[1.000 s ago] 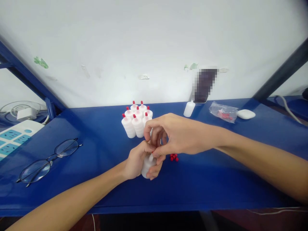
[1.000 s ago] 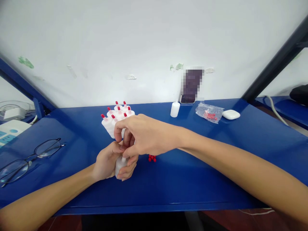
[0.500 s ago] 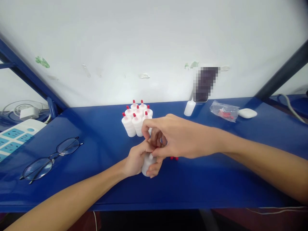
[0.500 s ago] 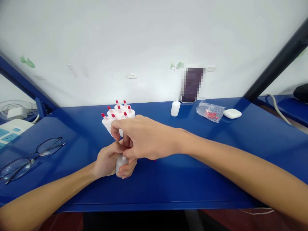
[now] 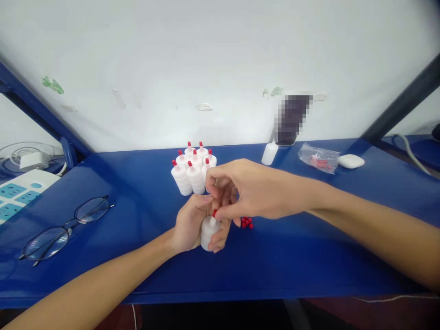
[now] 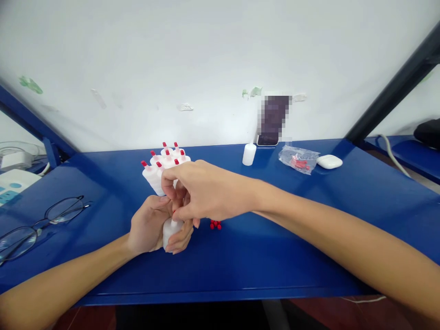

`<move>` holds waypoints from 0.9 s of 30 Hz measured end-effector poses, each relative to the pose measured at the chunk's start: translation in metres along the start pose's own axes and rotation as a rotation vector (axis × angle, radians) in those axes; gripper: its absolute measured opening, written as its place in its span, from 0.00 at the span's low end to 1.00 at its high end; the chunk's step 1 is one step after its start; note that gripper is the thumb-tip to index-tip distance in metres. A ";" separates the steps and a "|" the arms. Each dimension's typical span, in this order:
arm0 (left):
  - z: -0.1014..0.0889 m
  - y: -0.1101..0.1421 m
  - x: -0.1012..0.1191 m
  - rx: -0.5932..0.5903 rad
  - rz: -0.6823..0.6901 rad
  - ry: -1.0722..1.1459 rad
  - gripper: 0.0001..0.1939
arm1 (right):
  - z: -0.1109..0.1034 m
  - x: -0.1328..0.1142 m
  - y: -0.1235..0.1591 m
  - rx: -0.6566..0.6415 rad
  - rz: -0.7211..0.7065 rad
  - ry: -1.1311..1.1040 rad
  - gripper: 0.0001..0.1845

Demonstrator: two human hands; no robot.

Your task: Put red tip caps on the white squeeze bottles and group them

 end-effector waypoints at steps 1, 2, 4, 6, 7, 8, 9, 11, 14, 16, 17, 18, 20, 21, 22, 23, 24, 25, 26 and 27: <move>0.000 0.000 0.000 0.005 0.011 -0.003 0.27 | 0.002 -0.001 0.000 0.002 -0.006 0.009 0.11; 0.001 0.000 0.000 0.006 0.018 -0.006 0.26 | 0.003 -0.002 0.001 0.010 -0.012 0.023 0.11; 0.002 0.000 0.000 0.004 0.034 -0.018 0.26 | 0.002 -0.005 0.002 0.043 -0.030 0.058 0.11; 0.003 0.000 0.001 0.003 0.033 -0.022 0.27 | -0.002 -0.007 0.004 0.067 -0.036 0.070 0.10; 0.004 0.000 0.001 0.000 0.020 -0.019 0.29 | -0.006 -0.008 0.005 0.076 -0.033 0.062 0.10; 0.004 0.000 0.001 -0.008 0.000 -0.018 0.30 | -0.012 -0.008 0.007 0.090 -0.028 0.051 0.09; 0.004 -0.001 0.001 -0.017 -0.018 -0.019 0.30 | -0.018 -0.008 0.009 0.116 -0.020 0.046 0.09; 0.003 -0.001 0.001 -0.037 -0.030 -0.029 0.29 | -0.031 -0.006 0.012 0.214 -0.019 0.066 0.09; 0.003 0.000 0.001 -0.034 0.022 -0.095 0.25 | -0.044 0.000 0.013 0.353 -0.011 0.138 0.10; 0.005 0.002 0.002 -0.041 0.029 -0.258 0.20 | -0.044 0.004 0.009 0.389 -0.005 0.173 0.09; 0.007 0.003 0.002 -0.061 0.022 -0.377 0.18 | -0.041 0.006 0.007 0.392 -0.005 0.190 0.09; 0.009 0.004 0.002 -0.092 0.012 -0.502 0.16 | -0.038 0.008 0.004 0.392 -0.010 0.208 0.08; 0.013 0.006 0.004 -0.169 -0.001 -0.698 0.15 | -0.029 0.010 -0.001 0.374 -0.023 0.247 0.07; 0.015 0.006 0.004 -0.203 0.002 -0.755 0.17 | -0.025 0.012 -0.004 0.358 -0.026 0.264 0.07; 0.016 0.007 0.005 -0.229 0.008 -0.782 0.19 | -0.022 0.013 -0.006 0.339 -0.026 0.277 0.07; 0.016 0.007 0.005 -0.246 0.015 -0.785 0.21 | -0.019 0.014 -0.007 0.322 -0.024 0.287 0.08; 0.017 0.007 0.006 -0.255 0.023 -0.771 0.23 | -0.017 0.014 -0.008 0.308 -0.021 0.293 0.08; 0.016 0.006 0.006 -0.258 0.029 -0.744 0.24 | -0.016 0.015 -0.008 0.298 -0.019 0.298 0.08; 0.015 0.006 0.006 -0.254 0.030 -0.710 0.24 | -0.016 0.015 -0.008 0.294 -0.018 0.301 0.08; 0.014 0.006 0.006 -0.242 0.028 -0.671 0.24 | -0.017 0.014 -0.007 0.296 -0.018 0.301 0.08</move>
Point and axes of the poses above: each hand's wrist, its own y-axis away from the middle knuckle, its own z-axis out of the palm, x = y × z, the point moved 1 cm from there along -y, towards the middle knuckle, and after that the axes turned 14 degrees about z, right-handed, at the moved point
